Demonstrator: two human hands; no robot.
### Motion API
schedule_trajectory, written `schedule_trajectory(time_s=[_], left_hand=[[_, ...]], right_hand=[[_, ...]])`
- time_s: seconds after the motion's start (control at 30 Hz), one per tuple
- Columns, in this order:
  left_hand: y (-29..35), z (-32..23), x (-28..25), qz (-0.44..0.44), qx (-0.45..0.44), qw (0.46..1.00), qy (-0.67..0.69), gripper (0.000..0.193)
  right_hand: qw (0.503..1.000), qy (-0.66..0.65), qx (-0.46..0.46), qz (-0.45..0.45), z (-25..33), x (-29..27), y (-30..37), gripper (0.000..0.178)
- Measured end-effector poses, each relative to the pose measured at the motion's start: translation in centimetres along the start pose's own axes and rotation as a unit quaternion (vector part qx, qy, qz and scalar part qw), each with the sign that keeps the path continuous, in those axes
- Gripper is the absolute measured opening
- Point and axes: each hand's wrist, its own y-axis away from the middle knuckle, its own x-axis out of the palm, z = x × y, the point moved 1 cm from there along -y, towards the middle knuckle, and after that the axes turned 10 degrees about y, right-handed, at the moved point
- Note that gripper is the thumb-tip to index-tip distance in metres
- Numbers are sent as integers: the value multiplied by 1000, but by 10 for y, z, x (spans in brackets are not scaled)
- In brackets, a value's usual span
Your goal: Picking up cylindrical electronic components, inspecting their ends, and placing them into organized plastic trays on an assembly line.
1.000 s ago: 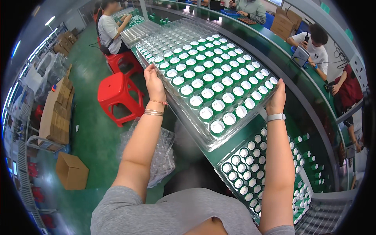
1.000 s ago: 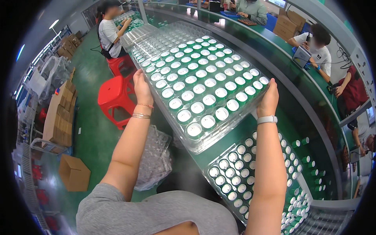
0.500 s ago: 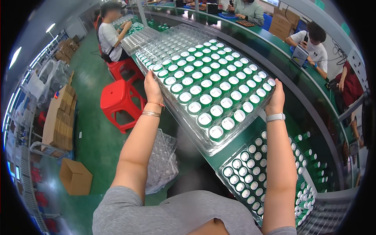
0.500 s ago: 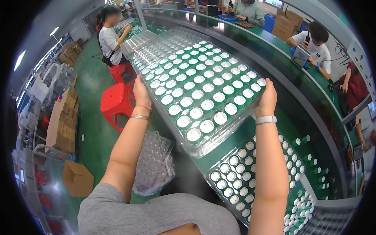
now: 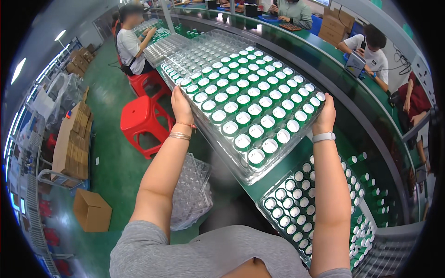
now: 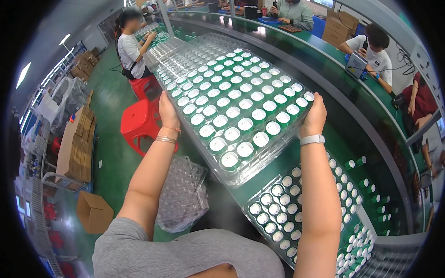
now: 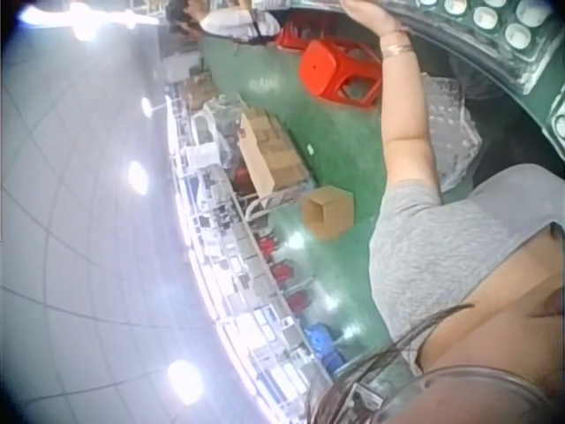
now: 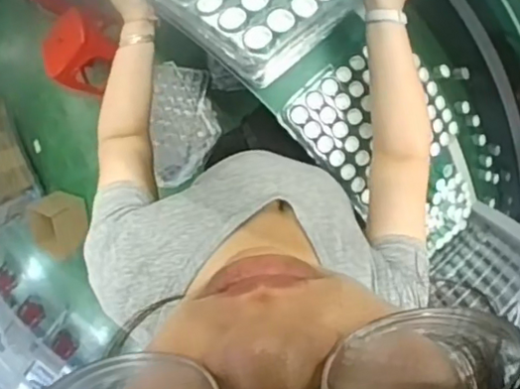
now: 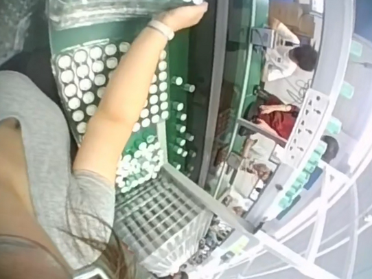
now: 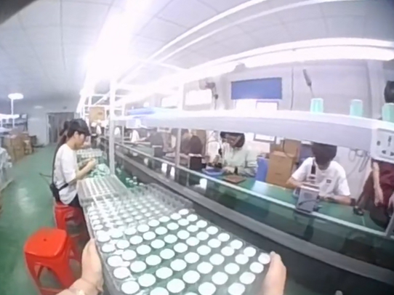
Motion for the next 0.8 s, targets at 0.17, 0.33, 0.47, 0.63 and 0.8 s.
schedule_trajectory(time_s=[0.17, 0.33, 0.47, 0.63, 0.8], left_hand=[[3, -1, 3, -4, 11, 1000, -7, 40], [0, 3, -3, -11, 29, 1000, 9, 41], [18, -2, 5, -32, 47, 998, -10, 49], [82, 8, -23, -12, 56, 994, -92, 48], [183, 2, -43, 63, 23, 983, -169, 43]], right_hand=[[1000, -24, 6, 1, 0, 0, 5, 27], [996, 42, 39, 73, 8, -13, 6, 46], [983, 168, -5, 75, 30, -47, 27, 75], [985, 158, -22, 58, 82, -89, 94, 65], [895, 388, -147, 165, 122, -109, 247, 47]])
